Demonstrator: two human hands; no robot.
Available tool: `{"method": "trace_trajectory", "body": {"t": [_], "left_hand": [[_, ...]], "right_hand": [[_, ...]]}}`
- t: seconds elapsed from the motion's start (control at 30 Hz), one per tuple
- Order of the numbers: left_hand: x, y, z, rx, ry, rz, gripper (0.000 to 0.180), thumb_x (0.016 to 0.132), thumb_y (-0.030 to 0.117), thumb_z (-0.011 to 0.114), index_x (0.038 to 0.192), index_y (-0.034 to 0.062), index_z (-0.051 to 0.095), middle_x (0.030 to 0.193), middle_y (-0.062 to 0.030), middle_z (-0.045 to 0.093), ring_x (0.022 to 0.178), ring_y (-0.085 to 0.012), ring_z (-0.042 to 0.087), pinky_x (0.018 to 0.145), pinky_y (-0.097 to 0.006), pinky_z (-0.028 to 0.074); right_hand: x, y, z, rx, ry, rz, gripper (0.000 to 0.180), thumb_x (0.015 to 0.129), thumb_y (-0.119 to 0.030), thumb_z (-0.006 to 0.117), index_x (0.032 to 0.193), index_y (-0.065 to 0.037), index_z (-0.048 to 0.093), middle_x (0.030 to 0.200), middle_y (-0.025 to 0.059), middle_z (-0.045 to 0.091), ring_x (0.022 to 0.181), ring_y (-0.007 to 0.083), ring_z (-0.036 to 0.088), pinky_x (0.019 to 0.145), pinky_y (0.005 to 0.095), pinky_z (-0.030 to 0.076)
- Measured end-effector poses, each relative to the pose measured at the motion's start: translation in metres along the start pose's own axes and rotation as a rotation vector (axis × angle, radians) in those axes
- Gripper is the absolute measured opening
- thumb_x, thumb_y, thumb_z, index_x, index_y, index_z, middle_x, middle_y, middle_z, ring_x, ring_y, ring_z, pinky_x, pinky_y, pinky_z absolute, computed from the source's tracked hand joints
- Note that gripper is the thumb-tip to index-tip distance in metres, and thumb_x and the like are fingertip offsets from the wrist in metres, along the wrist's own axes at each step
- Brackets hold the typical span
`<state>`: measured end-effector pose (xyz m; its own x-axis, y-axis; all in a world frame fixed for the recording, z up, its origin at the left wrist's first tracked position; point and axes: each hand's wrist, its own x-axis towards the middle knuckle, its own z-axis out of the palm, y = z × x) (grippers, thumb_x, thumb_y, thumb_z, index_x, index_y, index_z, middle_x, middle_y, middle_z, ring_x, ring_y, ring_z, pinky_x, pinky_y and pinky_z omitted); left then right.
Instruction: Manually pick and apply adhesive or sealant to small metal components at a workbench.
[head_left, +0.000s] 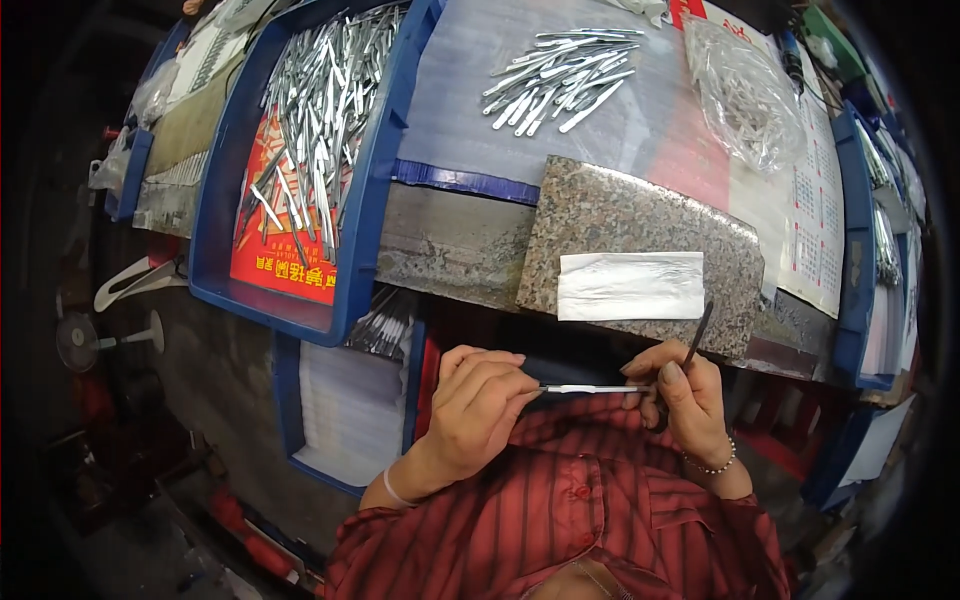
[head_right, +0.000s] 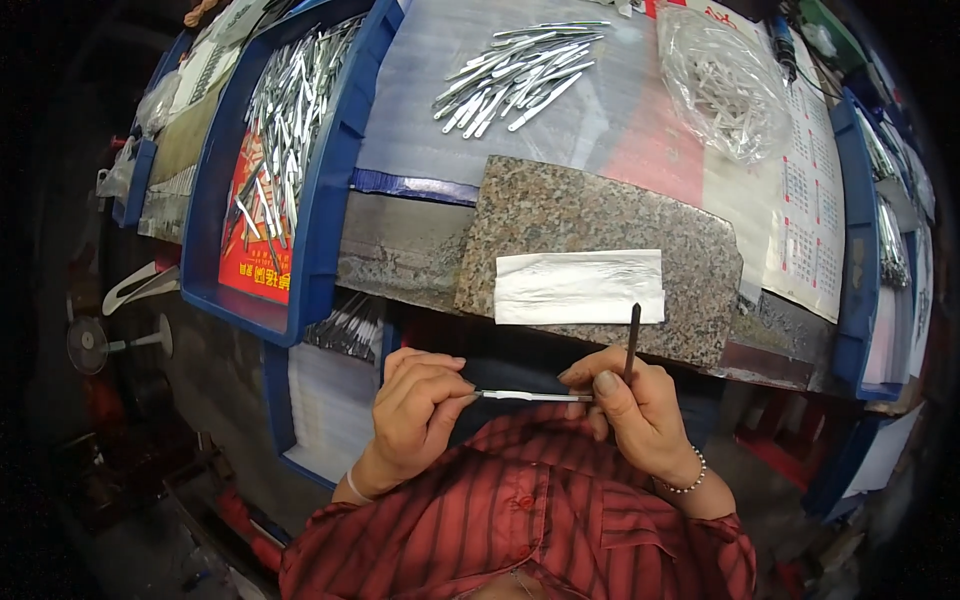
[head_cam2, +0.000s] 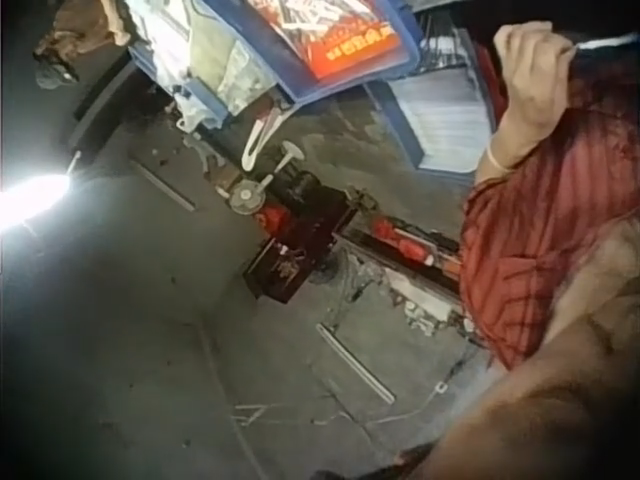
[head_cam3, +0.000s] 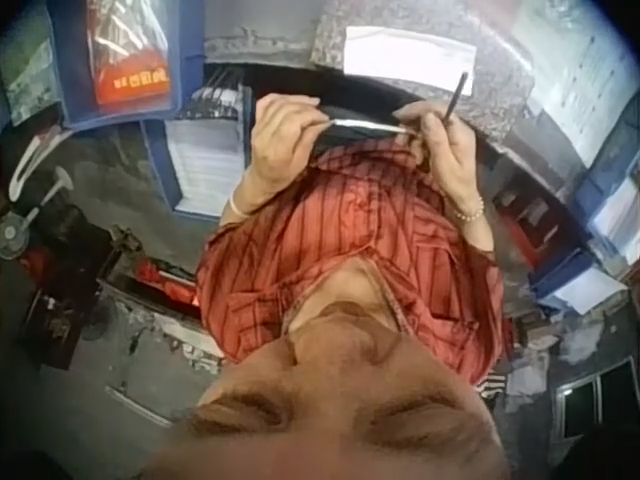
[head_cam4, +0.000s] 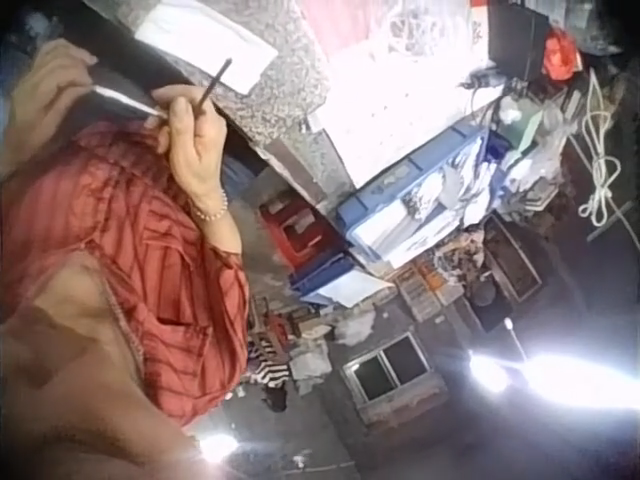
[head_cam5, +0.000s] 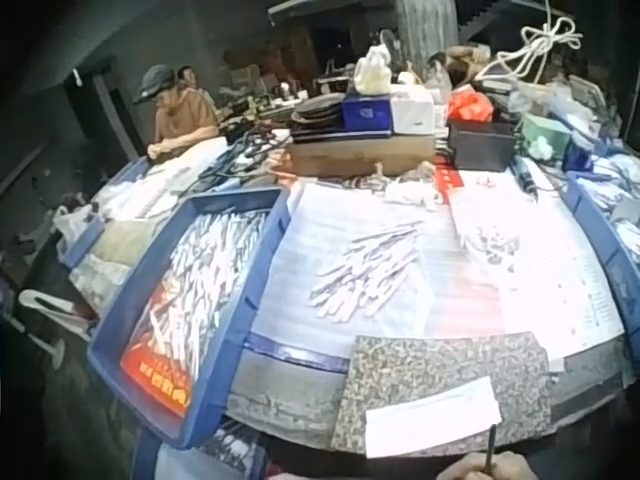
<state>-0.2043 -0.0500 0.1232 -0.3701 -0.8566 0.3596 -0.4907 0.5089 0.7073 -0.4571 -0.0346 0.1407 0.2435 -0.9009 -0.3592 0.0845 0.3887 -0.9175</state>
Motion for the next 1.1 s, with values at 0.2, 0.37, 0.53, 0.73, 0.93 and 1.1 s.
{"method": "trace_trajectory", "body": {"t": [0.2,0.37,0.53,0.73,0.93,1.1], "left_hand": [[-0.012,-0.007,-0.006,0.012,0.028,-0.015,0.022,0.073,-0.003,0.073,0.089,0.0046,0.060,0.083,-0.0076,0.064,0.085,-0.0272,0.066,0.079,-0.040,0.045],[-0.019,-0.010,-0.011,0.027,0.033,-0.038,0.022,0.073,-0.003,0.073,0.088,0.0044,0.060,0.082,-0.0078,0.064,0.085,-0.0272,0.066,0.080,-0.040,0.046],[-0.035,-0.017,-0.018,0.071,0.051,-0.080,0.021,0.073,-0.003,0.073,0.087,0.0041,0.060,0.081,-0.0083,0.063,0.084,-0.0270,0.066,0.079,-0.040,0.046],[-0.063,-0.026,-0.034,0.166,0.061,-0.181,0.018,0.075,0.000,0.071,0.088,0.0058,0.060,0.086,-0.0073,0.063,0.088,-0.0254,0.065,0.082,-0.039,0.042],[-0.081,-0.036,-0.042,0.229,0.076,-0.280,0.019,0.077,0.000,0.071,0.091,0.0046,0.060,0.086,-0.0090,0.063,0.088,-0.0262,0.064,0.081,-0.039,0.041],[-0.090,-0.040,-0.042,0.231,0.092,-0.319,0.015,0.079,0.001,0.069,0.090,0.0042,0.060,0.086,-0.0099,0.063,0.087,-0.0267,0.064,0.080,-0.038,0.041]], "right_hand": [[0.008,-0.001,0.009,-0.016,-0.040,0.042,0.034,0.104,-0.024,0.042,0.107,0.005,0.059,0.069,0.0047,0.058,0.058,0.0080,0.057,0.056,0.0215,0.046],[0.009,0.004,0.014,-0.061,-0.018,0.014,0.034,0.104,-0.024,0.043,0.107,0.006,0.059,0.067,0.0048,0.058,0.056,0.0073,0.056,0.056,0.0212,0.045],[0.010,0.003,0.015,-0.126,-0.041,-0.016,0.031,0.103,-0.022,0.044,0.107,0.005,0.059,0.073,0.0093,0.064,0.053,0.0058,0.053,0.051,0.0194,0.042],[0.012,0.006,0.021,-0.081,-0.038,-0.015,0.029,0.102,-0.020,0.046,0.104,0.005,0.060,0.072,0.0090,0.064,0.053,0.0058,0.052,0.051,0.0195,0.042],[0.020,0.003,0.029,-0.279,-0.058,0.055,0.019,0.098,-0.013,0.053,0.101,0.004,0.061,0.071,0.0071,0.066,0.058,0.0082,0.059,0.054,0.0215,0.046],[0.021,0.006,0.033,-0.348,-0.094,0.019,0.015,0.095,-0.010,0.057,0.099,0.004,0.062,0.071,0.0085,0.066,0.064,0.0128,0.064,0.058,0.0244,0.049]]}}
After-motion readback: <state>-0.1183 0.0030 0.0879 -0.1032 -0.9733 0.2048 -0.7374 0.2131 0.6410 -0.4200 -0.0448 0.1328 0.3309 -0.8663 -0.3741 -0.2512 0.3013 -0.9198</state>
